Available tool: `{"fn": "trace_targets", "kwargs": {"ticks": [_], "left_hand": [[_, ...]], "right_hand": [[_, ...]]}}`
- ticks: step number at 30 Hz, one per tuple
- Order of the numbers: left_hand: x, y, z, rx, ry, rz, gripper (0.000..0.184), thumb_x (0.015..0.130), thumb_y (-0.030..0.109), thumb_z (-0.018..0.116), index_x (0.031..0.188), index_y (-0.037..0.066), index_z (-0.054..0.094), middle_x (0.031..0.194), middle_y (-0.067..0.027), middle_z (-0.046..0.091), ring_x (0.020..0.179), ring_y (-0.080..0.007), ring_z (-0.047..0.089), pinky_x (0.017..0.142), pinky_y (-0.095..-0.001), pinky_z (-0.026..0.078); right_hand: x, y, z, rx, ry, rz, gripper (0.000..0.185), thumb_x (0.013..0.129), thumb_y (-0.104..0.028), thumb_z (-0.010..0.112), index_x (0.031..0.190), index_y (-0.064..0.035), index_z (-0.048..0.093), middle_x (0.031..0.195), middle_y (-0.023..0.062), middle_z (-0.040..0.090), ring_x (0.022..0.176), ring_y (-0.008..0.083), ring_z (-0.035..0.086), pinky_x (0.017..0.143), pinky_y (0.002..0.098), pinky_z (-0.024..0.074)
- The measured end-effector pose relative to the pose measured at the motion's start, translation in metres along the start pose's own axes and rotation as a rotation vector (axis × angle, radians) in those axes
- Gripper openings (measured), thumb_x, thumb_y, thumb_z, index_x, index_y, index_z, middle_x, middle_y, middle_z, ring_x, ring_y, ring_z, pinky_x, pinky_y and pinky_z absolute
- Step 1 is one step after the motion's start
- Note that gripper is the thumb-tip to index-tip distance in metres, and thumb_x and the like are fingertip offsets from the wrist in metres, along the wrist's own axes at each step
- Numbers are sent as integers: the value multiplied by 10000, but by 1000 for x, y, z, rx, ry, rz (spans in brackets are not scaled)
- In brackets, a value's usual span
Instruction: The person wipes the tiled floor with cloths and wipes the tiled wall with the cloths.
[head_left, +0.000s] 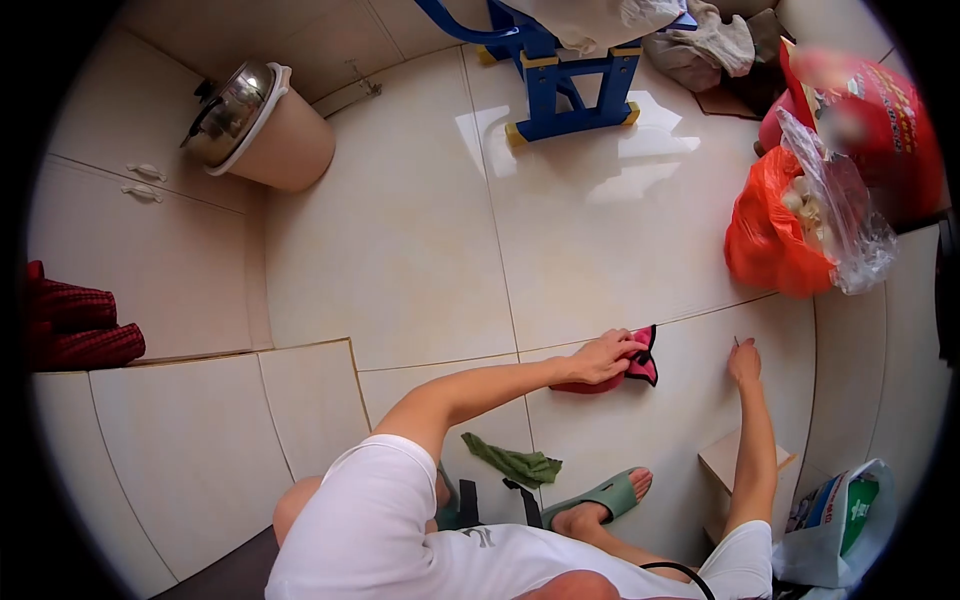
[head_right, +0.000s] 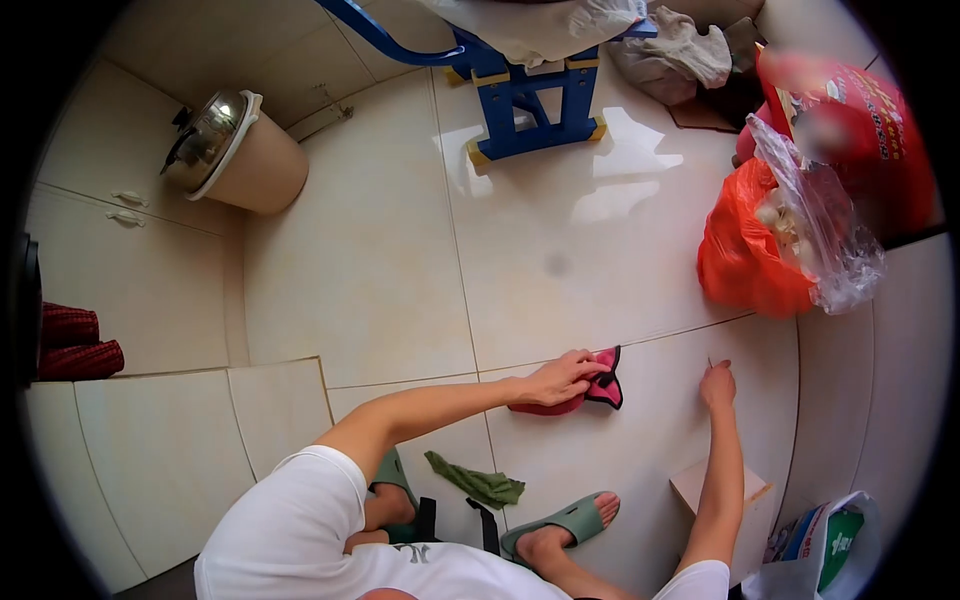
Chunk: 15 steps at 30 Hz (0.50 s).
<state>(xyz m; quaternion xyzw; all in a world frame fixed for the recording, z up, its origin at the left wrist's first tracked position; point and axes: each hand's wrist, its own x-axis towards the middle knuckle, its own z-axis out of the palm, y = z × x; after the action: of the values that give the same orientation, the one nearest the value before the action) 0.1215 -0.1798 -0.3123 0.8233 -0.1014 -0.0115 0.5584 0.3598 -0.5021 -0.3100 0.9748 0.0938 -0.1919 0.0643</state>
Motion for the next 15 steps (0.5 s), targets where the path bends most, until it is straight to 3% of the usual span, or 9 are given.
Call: {"fn": "trace_targets", "kwargs": {"ticks": [2, 4, 8, 9, 12, 15], "left_hand": [[-8, 25, -30, -270, -102, -188, 461, 867, 89, 503, 1328, 107, 512, 1179, -117, 503, 1094, -289, 503, 985, -366, 399], [-30, 34, -86, -254, 10, -299, 467, 865, 72, 490, 1328, 114, 527, 1165, -116, 517, 1106, -271, 505, 992, -355, 394], [-113, 7, -211, 68, 610, -530, 422, 872, 89, 505, 1291, 102, 553, 1119, -155, 563, 1054, -303, 555, 943, -364, 440], [-138, -6, -238, 166, 838, -607, 407, 877, 102, 514, 1282, 95, 554, 1125, -163, 566, 1063, -324, 555, 940, -379, 444], [-229, -52, -310, 520, 1208, -946, 394, 919, 191, 499, 1298, 91, 529, 1216, -195, 518, 1119, -364, 516, 982, -417, 419], [-281, -55, -328, 527, 1385, -1564, 445, 940, 267, 477, 1360, 124, 450, 1310, -204, 457, 1206, -382, 450, 1038, -465, 368]], "right_hand": [[-7, -2, -6, 21, 5, -20, 556, 950, -235, 492, 1308, 167, 353, 988, 293, 655, 924, 429, 646, 805, 495, 517], [-11, -4, -3, 28, 38, -40, 545, 953, -230, 489, 1312, 158, 356, 992, 288, 656, 918, 436, 645, 810, 497, 516], [-17, -12, -8, 62, 25, 39, 518, 949, -184, 495, 1326, 144, 357, 1061, 299, 635, 968, 438, 631, 847, 489, 504], [-16, -13, -6, 77, 74, 18, 511, 945, -173, 499, 1336, 125, 360, 1083, 299, 626, 989, 433, 622, 855, 485, 500], [-10, -10, 4, 137, 254, -111, 493, 937, -137, 502, 1366, 67, 372, 1162, 279, 589, 1049, 415, 592, 887, 464, 483], [-17, -35, -2, 248, 396, -319, 453, 939, -84, 493, 1373, 14, 408, 1207, 222, 545, 1065, 379, 566, 906, 429, 466]]}}
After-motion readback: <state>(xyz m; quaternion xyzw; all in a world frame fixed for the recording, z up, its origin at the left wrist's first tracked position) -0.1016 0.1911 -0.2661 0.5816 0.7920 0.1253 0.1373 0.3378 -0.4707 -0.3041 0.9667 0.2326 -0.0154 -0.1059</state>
